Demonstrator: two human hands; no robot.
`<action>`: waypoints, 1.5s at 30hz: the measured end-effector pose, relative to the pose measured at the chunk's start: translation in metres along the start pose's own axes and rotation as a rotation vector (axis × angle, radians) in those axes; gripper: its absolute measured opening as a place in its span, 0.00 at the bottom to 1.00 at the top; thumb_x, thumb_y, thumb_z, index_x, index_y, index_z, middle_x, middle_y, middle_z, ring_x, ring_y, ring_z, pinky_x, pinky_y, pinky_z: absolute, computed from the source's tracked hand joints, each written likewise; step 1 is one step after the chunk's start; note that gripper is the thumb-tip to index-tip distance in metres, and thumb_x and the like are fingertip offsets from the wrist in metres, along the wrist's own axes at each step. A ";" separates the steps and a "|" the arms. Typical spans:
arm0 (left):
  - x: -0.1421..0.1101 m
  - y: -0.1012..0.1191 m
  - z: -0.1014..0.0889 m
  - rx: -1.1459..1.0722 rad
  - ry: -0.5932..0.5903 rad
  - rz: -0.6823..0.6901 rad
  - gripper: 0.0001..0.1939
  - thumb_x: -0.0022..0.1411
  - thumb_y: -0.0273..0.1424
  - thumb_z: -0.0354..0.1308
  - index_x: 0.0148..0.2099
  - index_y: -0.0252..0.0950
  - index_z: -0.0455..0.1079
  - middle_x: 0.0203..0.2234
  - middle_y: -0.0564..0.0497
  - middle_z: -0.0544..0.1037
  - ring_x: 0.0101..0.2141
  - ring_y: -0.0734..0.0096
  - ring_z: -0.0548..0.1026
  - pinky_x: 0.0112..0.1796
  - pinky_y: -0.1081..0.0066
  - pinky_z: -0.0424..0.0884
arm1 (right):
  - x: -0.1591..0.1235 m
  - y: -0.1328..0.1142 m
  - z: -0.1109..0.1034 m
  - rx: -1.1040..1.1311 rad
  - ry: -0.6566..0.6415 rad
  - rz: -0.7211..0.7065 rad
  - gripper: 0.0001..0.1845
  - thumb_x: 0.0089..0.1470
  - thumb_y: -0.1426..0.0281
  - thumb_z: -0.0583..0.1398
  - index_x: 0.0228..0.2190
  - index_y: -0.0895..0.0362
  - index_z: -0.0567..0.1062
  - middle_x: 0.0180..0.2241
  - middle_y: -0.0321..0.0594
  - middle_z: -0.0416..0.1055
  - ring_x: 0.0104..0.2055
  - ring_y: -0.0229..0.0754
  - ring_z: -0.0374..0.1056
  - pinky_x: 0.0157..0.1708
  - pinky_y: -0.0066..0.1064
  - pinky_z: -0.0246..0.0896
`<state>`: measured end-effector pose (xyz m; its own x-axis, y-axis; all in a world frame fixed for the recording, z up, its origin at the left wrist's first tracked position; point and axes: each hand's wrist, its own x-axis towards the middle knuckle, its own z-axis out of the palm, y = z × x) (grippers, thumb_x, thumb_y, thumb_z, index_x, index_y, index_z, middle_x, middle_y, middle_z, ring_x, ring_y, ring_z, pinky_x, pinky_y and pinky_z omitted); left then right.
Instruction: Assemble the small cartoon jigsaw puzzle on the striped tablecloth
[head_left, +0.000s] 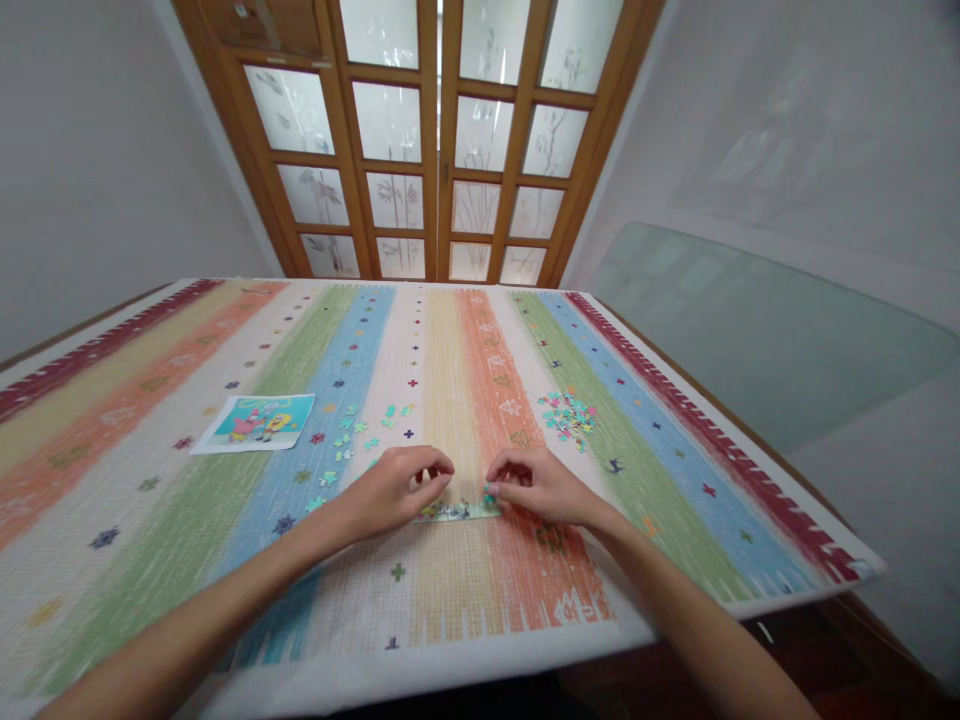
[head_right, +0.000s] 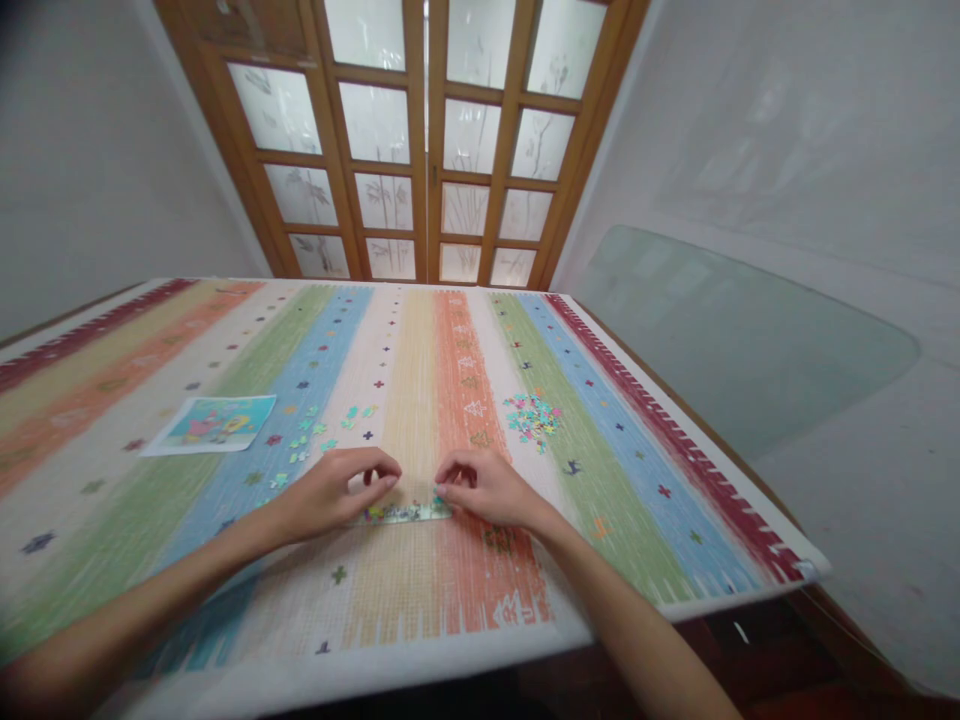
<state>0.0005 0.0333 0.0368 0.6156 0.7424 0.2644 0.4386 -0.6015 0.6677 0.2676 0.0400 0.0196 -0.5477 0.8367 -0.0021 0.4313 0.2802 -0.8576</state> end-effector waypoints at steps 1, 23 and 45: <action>-0.004 -0.005 -0.005 0.080 -0.006 0.057 0.09 0.70 0.32 0.52 0.42 0.36 0.73 0.32 0.48 0.79 0.33 0.67 0.75 0.37 0.65 0.72 | 0.000 0.001 -0.001 -0.027 0.002 0.008 0.07 0.57 0.67 0.64 0.34 0.58 0.77 0.25 0.34 0.72 0.26 0.35 0.64 0.28 0.27 0.57; -0.049 -0.040 -0.020 0.387 -0.058 0.162 0.13 0.62 0.39 0.61 0.46 0.37 0.71 0.39 0.44 0.74 0.38 0.57 0.72 0.41 0.58 0.72 | -0.001 0.001 0.001 -0.300 0.008 -0.005 0.03 0.56 0.76 0.64 0.34 0.58 0.78 0.32 0.37 0.73 0.32 0.36 0.67 0.34 0.28 0.60; -0.048 -0.036 -0.017 0.393 -0.041 0.189 0.08 0.64 0.37 0.59 0.41 0.38 0.69 0.35 0.47 0.74 0.36 0.59 0.71 0.38 0.60 0.69 | -0.001 0.005 -0.007 -0.330 -0.085 -0.065 0.02 0.58 0.72 0.63 0.35 0.58 0.77 0.31 0.38 0.73 0.32 0.38 0.67 0.34 0.30 0.60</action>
<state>-0.0557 0.0246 0.0117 0.7311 0.6010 0.3229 0.5268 -0.7980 0.2927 0.2751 0.0442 0.0191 -0.6330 0.7741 -0.0077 0.5950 0.4801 -0.6445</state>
